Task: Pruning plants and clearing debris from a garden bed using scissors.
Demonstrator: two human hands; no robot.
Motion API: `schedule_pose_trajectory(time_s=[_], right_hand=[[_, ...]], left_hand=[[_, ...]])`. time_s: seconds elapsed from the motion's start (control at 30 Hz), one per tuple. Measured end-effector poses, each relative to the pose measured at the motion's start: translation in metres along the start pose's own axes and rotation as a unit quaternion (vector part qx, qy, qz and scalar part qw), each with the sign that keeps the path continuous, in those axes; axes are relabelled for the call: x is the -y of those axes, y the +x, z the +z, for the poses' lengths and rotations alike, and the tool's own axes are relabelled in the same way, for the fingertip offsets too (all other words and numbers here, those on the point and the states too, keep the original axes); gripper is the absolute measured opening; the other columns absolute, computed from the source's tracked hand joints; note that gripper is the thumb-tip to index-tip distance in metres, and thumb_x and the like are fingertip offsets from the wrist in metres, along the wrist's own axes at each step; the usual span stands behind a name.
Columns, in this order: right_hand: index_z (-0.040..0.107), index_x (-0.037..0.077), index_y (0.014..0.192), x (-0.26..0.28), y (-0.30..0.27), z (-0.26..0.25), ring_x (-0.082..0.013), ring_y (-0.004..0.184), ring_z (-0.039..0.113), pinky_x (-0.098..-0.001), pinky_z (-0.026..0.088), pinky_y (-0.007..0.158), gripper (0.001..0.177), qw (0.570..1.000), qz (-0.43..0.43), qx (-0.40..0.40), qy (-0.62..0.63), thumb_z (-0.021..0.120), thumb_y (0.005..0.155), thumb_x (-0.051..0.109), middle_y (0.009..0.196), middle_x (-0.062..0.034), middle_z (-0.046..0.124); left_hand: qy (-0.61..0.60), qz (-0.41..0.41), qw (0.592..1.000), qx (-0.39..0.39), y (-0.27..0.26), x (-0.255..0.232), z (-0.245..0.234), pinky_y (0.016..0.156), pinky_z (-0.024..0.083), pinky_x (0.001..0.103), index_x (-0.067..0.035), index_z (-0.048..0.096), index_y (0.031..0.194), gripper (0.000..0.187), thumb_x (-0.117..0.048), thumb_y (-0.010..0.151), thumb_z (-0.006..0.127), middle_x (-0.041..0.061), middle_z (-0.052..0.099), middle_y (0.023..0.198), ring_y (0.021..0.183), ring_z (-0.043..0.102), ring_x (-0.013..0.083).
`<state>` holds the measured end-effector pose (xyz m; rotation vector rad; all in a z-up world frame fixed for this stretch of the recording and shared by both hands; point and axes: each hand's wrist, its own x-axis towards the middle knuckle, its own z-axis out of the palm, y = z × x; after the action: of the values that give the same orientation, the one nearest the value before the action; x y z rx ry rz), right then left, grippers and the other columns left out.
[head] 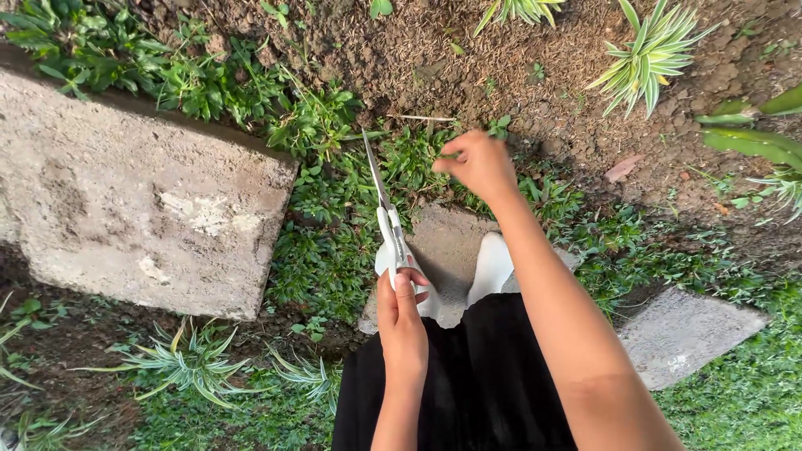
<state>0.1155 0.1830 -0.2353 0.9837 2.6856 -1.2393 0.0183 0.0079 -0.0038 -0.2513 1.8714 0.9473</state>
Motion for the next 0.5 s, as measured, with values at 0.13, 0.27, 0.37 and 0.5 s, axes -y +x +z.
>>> schedule_pose_trajectory(time_s=[0.13, 0.27, 0.37, 0.5], right_hand=[[0.068, 0.002, 0.104, -0.011, 0.033, -0.021, -0.0205, 0.076, 0.073, -0.0320, 0.058, 0.067, 0.030, 0.941, 0.253, -0.193, 0.110, 0.087, 0.084, 0.015, 0.095, -0.0121, 0.074], [0.066, 0.000, 0.104, -0.043, 0.054, -0.008, -0.0261, 0.076, 0.071, -0.0370, 0.057, 0.066, 0.027, 0.936, 0.233, -0.264, 0.021, 0.084, 0.085, 0.008, 0.090, -0.0133, 0.071], [0.066, 0.001, 0.098, -0.046, 0.061, -0.006, -0.0305, 0.075, 0.070, -0.0404, 0.056, 0.066, 0.020, 0.934, 0.235, -0.267, -0.025, 0.082, 0.088, 0.007, 0.087, -0.0147, 0.071], [0.062, 0.002, 0.089, -0.052, 0.059, -0.007, -0.0341, 0.075, 0.069, -0.0432, 0.056, 0.066, 0.017, 0.939, 0.238, -0.237, -0.076, 0.078, 0.091, 0.007, 0.086, -0.0166, 0.070]], left_hand=[[0.003, 0.014, 1.000, -0.004, 0.002, 0.001, 0.001, 0.086, 0.056, 0.032, -0.008, 0.062, 0.113, 0.034, -0.032, 0.108, 0.039, 0.002, 0.059, 0.110, 0.097, 0.061, 0.0131], [-0.003, 0.009, 1.000, -0.003, 0.002, 0.004, 0.002, 0.085, 0.056, 0.032, -0.005, 0.062, 0.110, 0.035, -0.032, 0.110, 0.040, 0.003, 0.061, 0.108, 0.097, 0.061, 0.0131], [-0.003, 0.009, 1.000, -0.008, 0.003, 0.001, 0.003, 0.085, 0.056, 0.032, -0.006, 0.063, 0.113, 0.035, -0.032, 0.109, 0.039, 0.002, 0.061, 0.107, 0.095, 0.061, 0.0128], [-0.008, 0.010, 1.000, -0.004, 0.003, 0.002, 0.004, 0.085, 0.056, 0.032, -0.005, 0.062, 0.110, 0.036, -0.032, 0.110, 0.039, 0.002, 0.061, 0.106, 0.095, 0.062, 0.0126]])
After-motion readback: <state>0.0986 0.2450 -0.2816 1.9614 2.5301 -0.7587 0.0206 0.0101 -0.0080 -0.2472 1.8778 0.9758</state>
